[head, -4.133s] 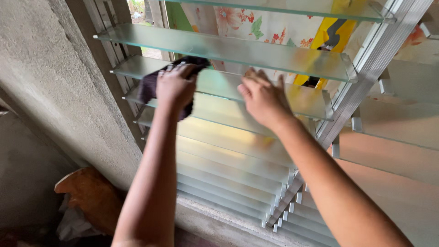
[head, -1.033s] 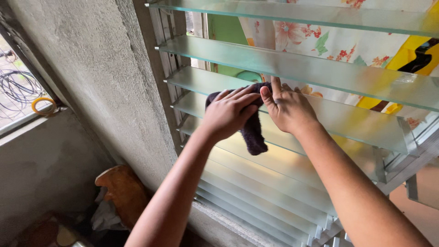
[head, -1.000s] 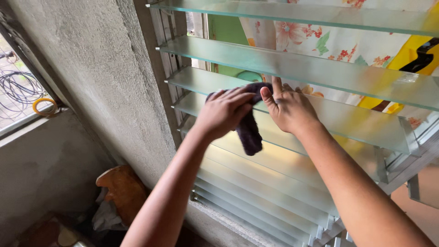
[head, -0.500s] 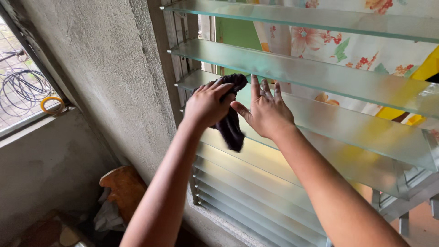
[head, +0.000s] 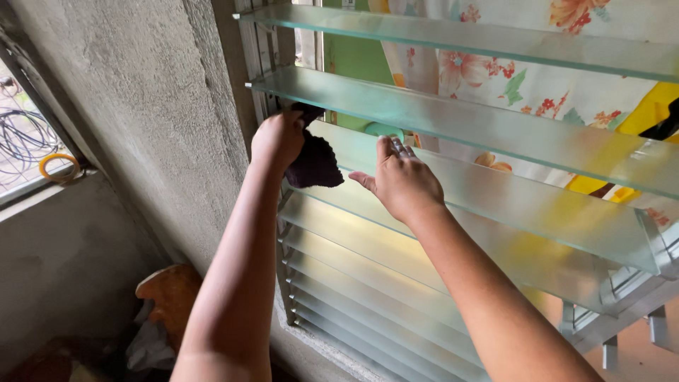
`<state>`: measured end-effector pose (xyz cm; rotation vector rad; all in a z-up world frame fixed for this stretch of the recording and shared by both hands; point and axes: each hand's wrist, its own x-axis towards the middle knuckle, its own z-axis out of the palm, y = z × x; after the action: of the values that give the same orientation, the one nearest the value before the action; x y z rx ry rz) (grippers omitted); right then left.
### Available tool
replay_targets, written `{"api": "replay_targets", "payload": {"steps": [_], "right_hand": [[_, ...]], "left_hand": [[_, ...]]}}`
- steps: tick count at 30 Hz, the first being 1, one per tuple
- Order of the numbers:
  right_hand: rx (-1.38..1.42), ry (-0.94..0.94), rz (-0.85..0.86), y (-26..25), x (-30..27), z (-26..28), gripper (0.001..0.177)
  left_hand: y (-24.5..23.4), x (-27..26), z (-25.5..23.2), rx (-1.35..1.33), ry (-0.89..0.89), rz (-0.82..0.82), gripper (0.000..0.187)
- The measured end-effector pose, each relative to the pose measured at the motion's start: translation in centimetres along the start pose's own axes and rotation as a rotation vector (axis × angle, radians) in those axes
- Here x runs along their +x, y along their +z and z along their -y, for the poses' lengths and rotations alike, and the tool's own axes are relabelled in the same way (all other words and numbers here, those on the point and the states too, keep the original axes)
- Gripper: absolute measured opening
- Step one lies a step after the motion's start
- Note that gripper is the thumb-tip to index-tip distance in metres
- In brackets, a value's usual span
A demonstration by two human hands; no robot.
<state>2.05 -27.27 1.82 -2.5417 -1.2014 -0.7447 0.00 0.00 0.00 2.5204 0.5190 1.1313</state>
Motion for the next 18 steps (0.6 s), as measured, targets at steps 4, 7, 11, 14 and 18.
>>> {"api": "replay_targets", "payload": {"steps": [4, 7, 11, 14, 18], "right_hand": [[0.014, 0.024, 0.025, 0.6, -0.3, -0.2, 0.089], [-0.002, 0.02, 0.046, 0.6, 0.0, -0.2, 0.087], [0.005, -0.055, 0.031, 0.3, -0.2, -0.4, 0.087], [0.008, -0.026, 0.117, -0.1, -0.4, -0.4, 0.09], [0.05, -0.001, 0.139, -0.6, -0.3, -0.2, 0.099]], "left_hand": [[0.0, -4.3, -1.2, 0.013, -0.016, -0.326, 0.022], [-0.1, -6.3, -4.3, -0.012, 0.022, -0.44, 0.019], [-0.1, -11.6, -10.7, -0.246, 0.212, -0.291, 0.016], [-1.6, -12.4, -10.7, -0.324, 0.348, -0.303, 0.024], [-3.0, -8.7, -5.4, -0.165, 0.238, -0.209, 0.019]]}}
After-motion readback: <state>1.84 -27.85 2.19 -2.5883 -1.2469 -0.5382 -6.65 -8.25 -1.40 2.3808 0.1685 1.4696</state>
